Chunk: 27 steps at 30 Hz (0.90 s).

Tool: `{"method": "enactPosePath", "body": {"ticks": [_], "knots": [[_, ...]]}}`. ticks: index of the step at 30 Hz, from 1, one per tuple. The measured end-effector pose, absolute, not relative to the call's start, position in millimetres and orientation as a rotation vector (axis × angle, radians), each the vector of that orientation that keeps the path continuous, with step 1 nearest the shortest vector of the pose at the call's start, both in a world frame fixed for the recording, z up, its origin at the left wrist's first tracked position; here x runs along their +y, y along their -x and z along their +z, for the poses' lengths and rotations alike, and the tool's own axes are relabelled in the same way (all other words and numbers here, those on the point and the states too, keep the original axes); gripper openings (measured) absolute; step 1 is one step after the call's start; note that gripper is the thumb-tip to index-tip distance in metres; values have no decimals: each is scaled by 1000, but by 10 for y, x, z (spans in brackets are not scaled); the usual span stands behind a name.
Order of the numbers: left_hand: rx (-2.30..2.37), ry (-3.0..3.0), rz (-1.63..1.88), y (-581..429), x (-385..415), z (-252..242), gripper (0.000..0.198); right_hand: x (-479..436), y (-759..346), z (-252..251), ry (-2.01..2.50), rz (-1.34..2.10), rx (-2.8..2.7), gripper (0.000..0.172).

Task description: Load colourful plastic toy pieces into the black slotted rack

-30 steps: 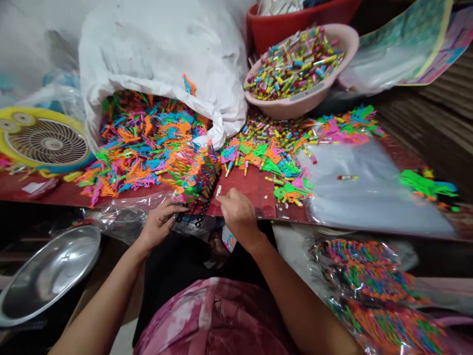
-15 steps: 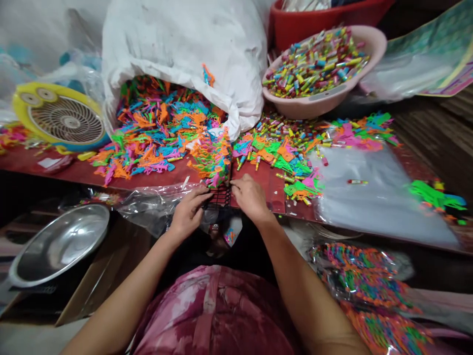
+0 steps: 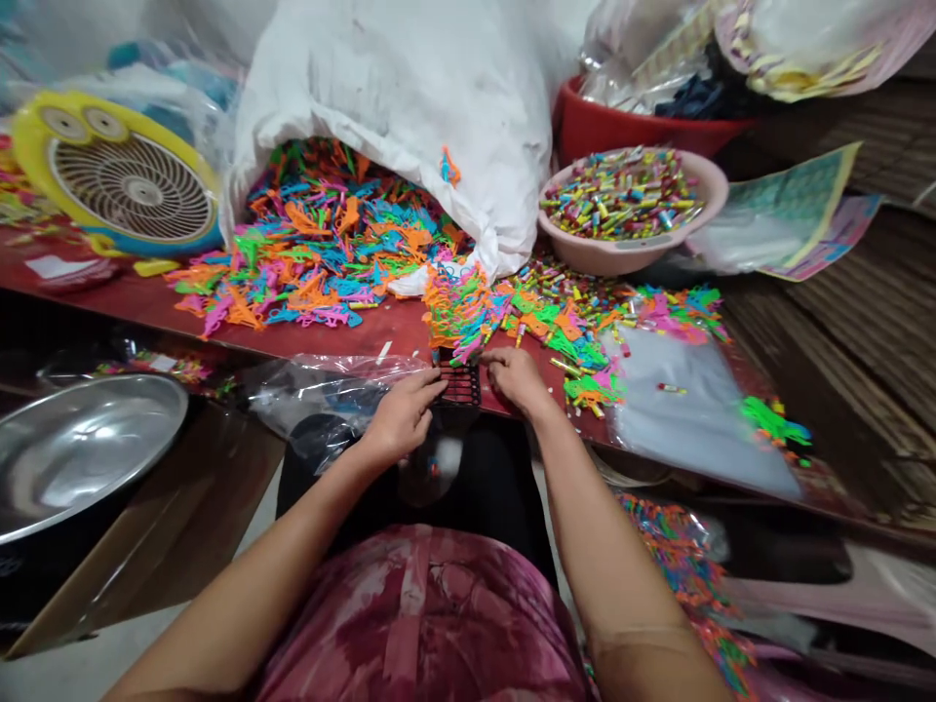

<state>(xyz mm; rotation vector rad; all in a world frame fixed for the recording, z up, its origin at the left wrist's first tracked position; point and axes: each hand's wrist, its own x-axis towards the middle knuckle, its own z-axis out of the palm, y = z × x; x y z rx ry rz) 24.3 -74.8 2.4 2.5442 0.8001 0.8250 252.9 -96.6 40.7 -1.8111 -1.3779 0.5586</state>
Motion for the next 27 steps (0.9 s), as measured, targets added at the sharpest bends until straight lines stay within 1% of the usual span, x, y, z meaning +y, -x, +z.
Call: {"method": "enactPosePath", "body": {"ticks": [2, 3, 7, 11, 18, 20, 23, 25, 27], "knots": [[797, -2516, 854, -229, -741, 10, 54, -965, -2507, 461, 1837, 782, -1281, 33], [801, -2499, 879, -218, -735, -2, 54, -965, -2495, 480, 1847, 839, -1244, 34], [851, -2479, 979, -196, -696, -48, 49, -955, -2470, 478, 1864, 837, -1190, 32], [859, -2490, 972, -219, -648, -63, 48, -950, -2494, 440, 1861, 847, -1166, 28], [882, -2559, 928, -254, -681, -66, 46, -920, -2519, 502, 1827, 919, -1207, 13], [917, -2594, 889, -287, -727, -36, 48, -897, -2499, 508, 1840, 915, -1246, 9], [961, -2647, 783, -377, -803, 49, 49, -857, -2469, 488, 1855, 849, -1341, 8], [991, -2679, 701, -455, -850, 113, 48, -845, -2500, 475, 1832, 752, -1431, 10], [1035, -2697, 652, -535, -890, 159, 47, -867, -2612, 489, 1803, 601, -1482, 16]]}}
